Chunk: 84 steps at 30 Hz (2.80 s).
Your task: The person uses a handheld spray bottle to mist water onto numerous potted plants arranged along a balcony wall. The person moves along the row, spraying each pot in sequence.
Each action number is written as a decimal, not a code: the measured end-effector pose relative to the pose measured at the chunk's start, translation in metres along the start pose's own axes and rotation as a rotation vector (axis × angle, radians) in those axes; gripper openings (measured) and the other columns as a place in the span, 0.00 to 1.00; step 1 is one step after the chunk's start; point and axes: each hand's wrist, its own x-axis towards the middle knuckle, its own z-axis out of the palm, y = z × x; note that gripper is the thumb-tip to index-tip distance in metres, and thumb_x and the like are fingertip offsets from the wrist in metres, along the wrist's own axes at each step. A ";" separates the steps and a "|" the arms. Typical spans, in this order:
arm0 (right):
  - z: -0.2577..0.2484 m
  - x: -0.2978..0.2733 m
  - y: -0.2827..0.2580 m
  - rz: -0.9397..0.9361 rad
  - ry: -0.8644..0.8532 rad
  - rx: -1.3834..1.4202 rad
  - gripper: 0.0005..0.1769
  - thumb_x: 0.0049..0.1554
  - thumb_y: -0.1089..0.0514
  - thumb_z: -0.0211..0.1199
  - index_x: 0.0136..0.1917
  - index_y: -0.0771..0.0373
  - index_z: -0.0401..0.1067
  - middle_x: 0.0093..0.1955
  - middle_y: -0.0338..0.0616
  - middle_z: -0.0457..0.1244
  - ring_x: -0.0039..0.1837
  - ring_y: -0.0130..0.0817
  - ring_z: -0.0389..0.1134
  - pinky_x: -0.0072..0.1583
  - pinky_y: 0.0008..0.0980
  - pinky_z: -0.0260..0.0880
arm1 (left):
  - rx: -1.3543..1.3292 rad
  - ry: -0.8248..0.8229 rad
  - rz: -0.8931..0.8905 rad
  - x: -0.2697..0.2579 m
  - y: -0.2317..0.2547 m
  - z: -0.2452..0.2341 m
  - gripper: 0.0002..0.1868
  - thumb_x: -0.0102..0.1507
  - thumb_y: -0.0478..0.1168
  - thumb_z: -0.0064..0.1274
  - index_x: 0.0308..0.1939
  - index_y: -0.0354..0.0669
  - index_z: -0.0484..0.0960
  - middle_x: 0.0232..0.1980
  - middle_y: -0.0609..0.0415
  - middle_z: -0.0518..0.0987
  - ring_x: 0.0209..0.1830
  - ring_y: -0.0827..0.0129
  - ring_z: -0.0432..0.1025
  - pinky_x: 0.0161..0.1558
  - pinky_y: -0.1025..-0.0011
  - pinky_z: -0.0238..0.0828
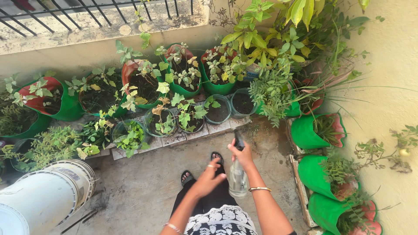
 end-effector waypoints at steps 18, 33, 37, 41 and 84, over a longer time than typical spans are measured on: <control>-0.046 0.033 -0.005 0.091 -0.097 -0.273 0.13 0.50 0.61 0.68 0.49 0.55 0.70 0.36 0.33 0.65 0.27 0.23 0.64 0.29 0.28 0.65 | -0.422 0.600 -0.205 -0.042 -0.031 -0.052 0.40 0.65 0.35 0.48 0.78 0.45 0.47 0.64 0.47 0.74 0.50 0.67 0.77 0.44 0.70 0.70; -0.020 0.039 -0.004 0.061 -0.281 -0.340 0.11 0.51 0.64 0.69 0.45 0.61 0.69 0.33 0.33 0.63 0.28 0.22 0.63 0.30 0.28 0.65 | -0.477 0.848 0.002 -0.026 0.021 -0.048 0.27 0.69 0.32 0.42 0.73 0.40 0.63 0.55 0.46 0.82 0.45 0.71 0.78 0.48 0.72 0.73; 0.006 0.029 -0.025 0.050 -0.399 -0.382 0.12 0.51 0.63 0.68 0.48 0.58 0.70 0.36 0.30 0.66 0.29 0.20 0.65 0.30 0.27 0.67 | -0.551 0.878 0.035 -0.020 0.024 -0.047 0.27 0.69 0.31 0.41 0.73 0.40 0.63 0.54 0.46 0.82 0.44 0.71 0.77 0.47 0.71 0.73; 0.020 0.030 -0.026 0.061 -0.425 -0.564 0.10 0.56 0.61 0.70 0.45 0.64 0.69 0.35 0.41 0.65 0.27 0.26 0.66 0.30 0.28 0.66 | -0.606 0.878 0.038 -0.027 0.029 -0.046 0.26 0.69 0.31 0.40 0.72 0.40 0.63 0.53 0.47 0.82 0.43 0.71 0.78 0.46 0.71 0.76; 0.053 0.018 -0.032 -0.057 -0.395 -0.548 0.19 0.49 0.67 0.66 0.54 0.58 0.67 0.35 0.38 0.66 0.28 0.25 0.64 0.33 0.30 0.65 | -0.678 1.090 0.031 -0.066 0.003 -0.059 0.22 0.70 0.32 0.40 0.69 0.38 0.68 0.51 0.48 0.84 0.42 0.73 0.77 0.44 0.74 0.72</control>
